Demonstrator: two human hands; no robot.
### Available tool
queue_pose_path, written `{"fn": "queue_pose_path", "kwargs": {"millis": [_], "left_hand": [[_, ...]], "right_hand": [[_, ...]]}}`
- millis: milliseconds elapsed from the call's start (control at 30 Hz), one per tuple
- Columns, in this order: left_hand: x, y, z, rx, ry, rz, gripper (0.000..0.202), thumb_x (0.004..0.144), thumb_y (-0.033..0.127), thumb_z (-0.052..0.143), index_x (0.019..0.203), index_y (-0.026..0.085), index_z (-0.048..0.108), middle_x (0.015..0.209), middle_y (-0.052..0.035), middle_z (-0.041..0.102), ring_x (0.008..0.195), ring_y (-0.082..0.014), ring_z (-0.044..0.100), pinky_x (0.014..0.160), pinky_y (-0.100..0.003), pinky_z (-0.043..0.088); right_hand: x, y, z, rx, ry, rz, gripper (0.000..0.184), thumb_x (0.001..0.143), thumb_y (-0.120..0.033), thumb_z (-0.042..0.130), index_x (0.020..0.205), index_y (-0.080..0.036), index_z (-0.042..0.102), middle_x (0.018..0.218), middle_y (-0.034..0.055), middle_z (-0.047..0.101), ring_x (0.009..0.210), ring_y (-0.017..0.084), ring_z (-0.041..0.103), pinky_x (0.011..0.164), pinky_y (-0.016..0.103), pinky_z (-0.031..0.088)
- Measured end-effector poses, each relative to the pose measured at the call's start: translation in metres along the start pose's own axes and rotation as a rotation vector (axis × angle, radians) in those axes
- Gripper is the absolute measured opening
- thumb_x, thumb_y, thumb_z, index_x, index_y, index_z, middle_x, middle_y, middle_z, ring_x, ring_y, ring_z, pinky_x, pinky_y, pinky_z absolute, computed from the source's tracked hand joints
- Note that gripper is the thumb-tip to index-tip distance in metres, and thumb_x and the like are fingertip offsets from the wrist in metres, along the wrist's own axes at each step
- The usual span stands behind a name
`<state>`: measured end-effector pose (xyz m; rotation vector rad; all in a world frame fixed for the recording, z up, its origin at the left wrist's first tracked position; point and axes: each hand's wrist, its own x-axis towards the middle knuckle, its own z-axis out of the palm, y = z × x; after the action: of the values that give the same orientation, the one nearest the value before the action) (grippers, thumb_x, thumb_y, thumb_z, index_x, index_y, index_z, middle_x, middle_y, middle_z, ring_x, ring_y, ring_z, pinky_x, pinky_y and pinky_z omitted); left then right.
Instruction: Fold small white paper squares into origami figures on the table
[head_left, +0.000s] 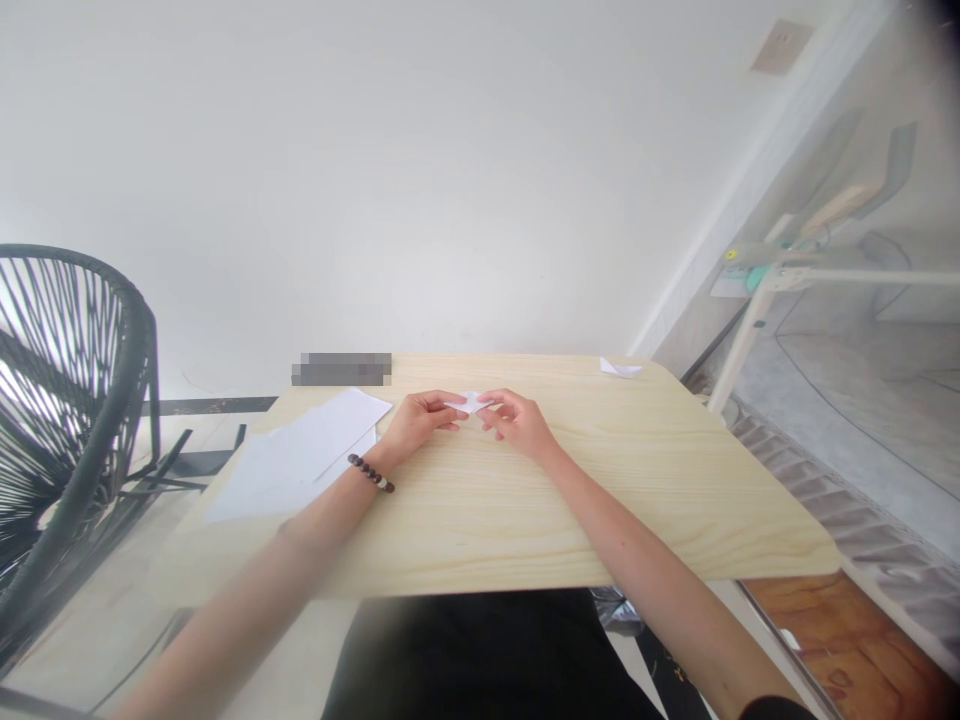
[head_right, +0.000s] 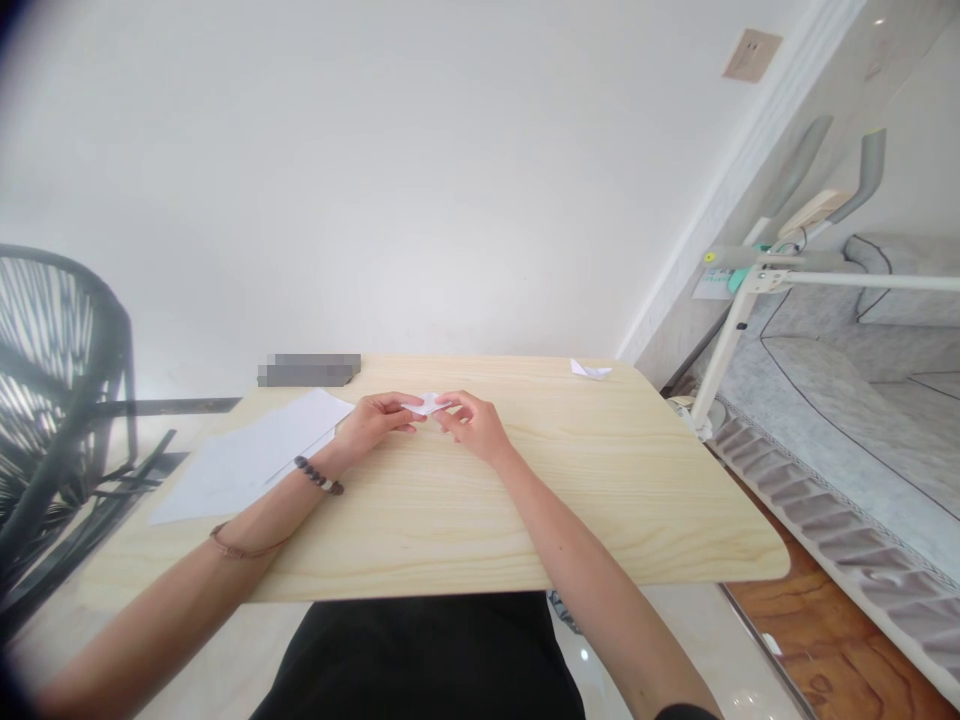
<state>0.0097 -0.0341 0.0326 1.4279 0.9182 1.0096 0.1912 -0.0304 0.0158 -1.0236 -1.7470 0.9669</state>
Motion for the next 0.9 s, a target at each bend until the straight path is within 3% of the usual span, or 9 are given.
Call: {"fn": "queue_pose_path", "kwargs": {"millis": [267, 467, 733, 900], "left_hand": [[-0.0003, 0.0010, 0.0013, 0.016, 0.010, -0.005, 0.034, 0.063, 0.033, 0.060, 0.091, 0.013, 0.057, 0.089, -0.0072, 0.061, 0.087, -0.0184, 0.054, 0.074, -0.034, 0.045], [0.0001, 0.0001, 0.0006, 0.014, -0.004, 0.008, 0.032, 0.063, 0.032, 0.061, 0.090, 0.015, 0.058, 0.094, -0.0059, 0.059, 0.087, -0.0174, 0.053, 0.073, -0.032, 0.046], [0.0006, -0.0014, -0.0005, 0.052, 0.020, -0.024, 0.034, 0.060, 0.033, 0.063, 0.088, 0.015, 0.061, 0.091, -0.0058, 0.061, 0.084, -0.0173, 0.054, 0.072, -0.031, 0.046], [0.0004, -0.0005, 0.0009, 0.034, -0.004, -0.017, 0.032, 0.061, 0.032, 0.063, 0.087, 0.014, 0.060, 0.091, -0.0063, 0.061, 0.085, -0.0181, 0.053, 0.071, -0.031, 0.047]], "right_hand": [[-0.0008, -0.0028, -0.0005, 0.013, -0.002, 0.009, 0.032, 0.066, -0.040, 0.054, 0.091, -0.020, 0.055, 0.089, 0.0044, 0.057, 0.056, 0.010, 0.057, 0.039, 0.017, 0.042], [-0.0009, -0.0028, -0.0008, 0.008, -0.006, 0.025, 0.033, 0.066, -0.042, 0.054, 0.088, -0.018, 0.057, 0.061, 0.0014, 0.057, 0.055, 0.012, 0.057, 0.042, 0.019, 0.044], [-0.0019, -0.0041, -0.0012, 0.002, -0.010, 0.032, 0.032, 0.066, -0.043, 0.053, 0.086, -0.017, 0.056, 0.056, 0.0000, 0.055, 0.055, 0.012, 0.057, 0.043, 0.019, 0.043], [-0.0016, -0.0038, -0.0017, 0.000, -0.017, 0.022, 0.032, 0.066, -0.043, 0.054, 0.085, -0.018, 0.056, 0.063, 0.0010, 0.058, 0.055, 0.012, 0.057, 0.042, 0.019, 0.042]]}}
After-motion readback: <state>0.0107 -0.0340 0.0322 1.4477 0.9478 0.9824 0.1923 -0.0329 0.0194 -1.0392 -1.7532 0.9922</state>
